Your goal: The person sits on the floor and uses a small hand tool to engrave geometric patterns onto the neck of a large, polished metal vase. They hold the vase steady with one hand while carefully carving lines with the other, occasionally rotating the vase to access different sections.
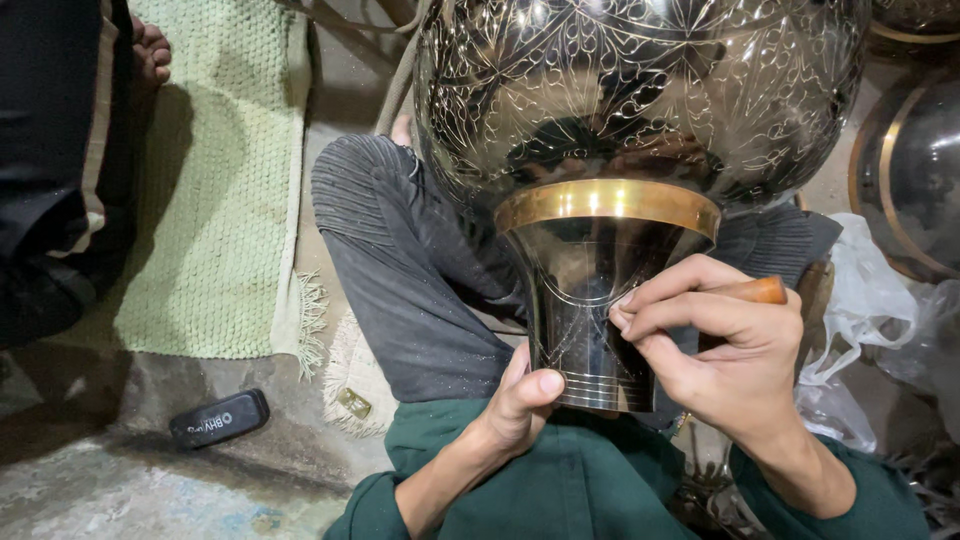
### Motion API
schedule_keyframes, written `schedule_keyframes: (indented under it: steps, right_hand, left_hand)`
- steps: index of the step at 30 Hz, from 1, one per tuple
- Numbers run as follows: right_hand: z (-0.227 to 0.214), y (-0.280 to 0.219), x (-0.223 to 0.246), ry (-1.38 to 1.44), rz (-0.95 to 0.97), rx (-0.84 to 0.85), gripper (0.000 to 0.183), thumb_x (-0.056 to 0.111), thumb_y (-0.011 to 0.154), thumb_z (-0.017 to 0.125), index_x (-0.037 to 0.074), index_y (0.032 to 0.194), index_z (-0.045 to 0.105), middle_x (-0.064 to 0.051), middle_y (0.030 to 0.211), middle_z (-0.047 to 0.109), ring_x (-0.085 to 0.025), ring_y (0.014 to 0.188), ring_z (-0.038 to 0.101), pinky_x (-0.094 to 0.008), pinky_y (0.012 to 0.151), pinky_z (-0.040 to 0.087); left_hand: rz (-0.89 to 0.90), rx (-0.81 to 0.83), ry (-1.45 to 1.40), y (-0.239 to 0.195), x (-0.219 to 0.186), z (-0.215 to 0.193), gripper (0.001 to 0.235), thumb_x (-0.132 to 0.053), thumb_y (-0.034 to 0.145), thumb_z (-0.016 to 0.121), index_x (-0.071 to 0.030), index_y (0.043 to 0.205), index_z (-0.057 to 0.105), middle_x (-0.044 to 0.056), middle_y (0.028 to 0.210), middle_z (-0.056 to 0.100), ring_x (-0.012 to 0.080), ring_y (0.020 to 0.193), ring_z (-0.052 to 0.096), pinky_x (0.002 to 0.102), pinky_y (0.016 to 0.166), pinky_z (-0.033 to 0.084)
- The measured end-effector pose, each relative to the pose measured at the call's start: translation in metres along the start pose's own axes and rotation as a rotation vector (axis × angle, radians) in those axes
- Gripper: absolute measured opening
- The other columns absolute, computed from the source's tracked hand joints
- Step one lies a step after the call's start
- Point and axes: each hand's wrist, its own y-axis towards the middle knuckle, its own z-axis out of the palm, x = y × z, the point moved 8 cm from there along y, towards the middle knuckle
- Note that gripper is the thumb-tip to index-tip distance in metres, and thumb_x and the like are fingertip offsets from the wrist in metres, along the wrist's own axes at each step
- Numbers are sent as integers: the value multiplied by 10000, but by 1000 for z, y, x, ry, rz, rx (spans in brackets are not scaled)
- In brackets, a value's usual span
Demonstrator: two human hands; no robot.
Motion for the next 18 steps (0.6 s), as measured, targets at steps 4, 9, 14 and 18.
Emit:
schedule_keyframes:
  steps: [4,9,14,18]
  right_hand:
    - [-1,-2,-2,1,-22,-8,155,-113,750,764,38,784,742,-79,844,745,-148,805,742,-246,750,602]
    - [-2,-5,-4,41,-29,-11,164,-122,760,764,40,777,738,-68,833,741,-147,806,735,-249,755,605]
    - [-4,-7,-9,79,-25,-11,172,-129,752,753,42,772,741,-70,826,739,-140,796,736,-246,743,608]
    - [-6,-10,-12,100,-44,-17,176,-130,753,754,45,768,739,-66,823,738,-140,804,736,-248,747,607]
  left_hand:
    - [0,0,2,0,0,0,887,-523,775,798,49,1387,507,131,1144,674,228,1010,687,382,915,574]
    - [5,8,-25,-1,4,-1,858,-504,813,793,52,1400,505,156,1156,672,254,1010,691,394,913,579]
    - [13,-24,-26,0,7,-6,849,-476,819,779,9,1439,462,154,1201,657,269,1044,690,462,913,594]
    - [11,-39,-32,-2,8,-7,854,-471,822,774,10,1452,456,161,1213,658,291,1066,689,507,923,597]
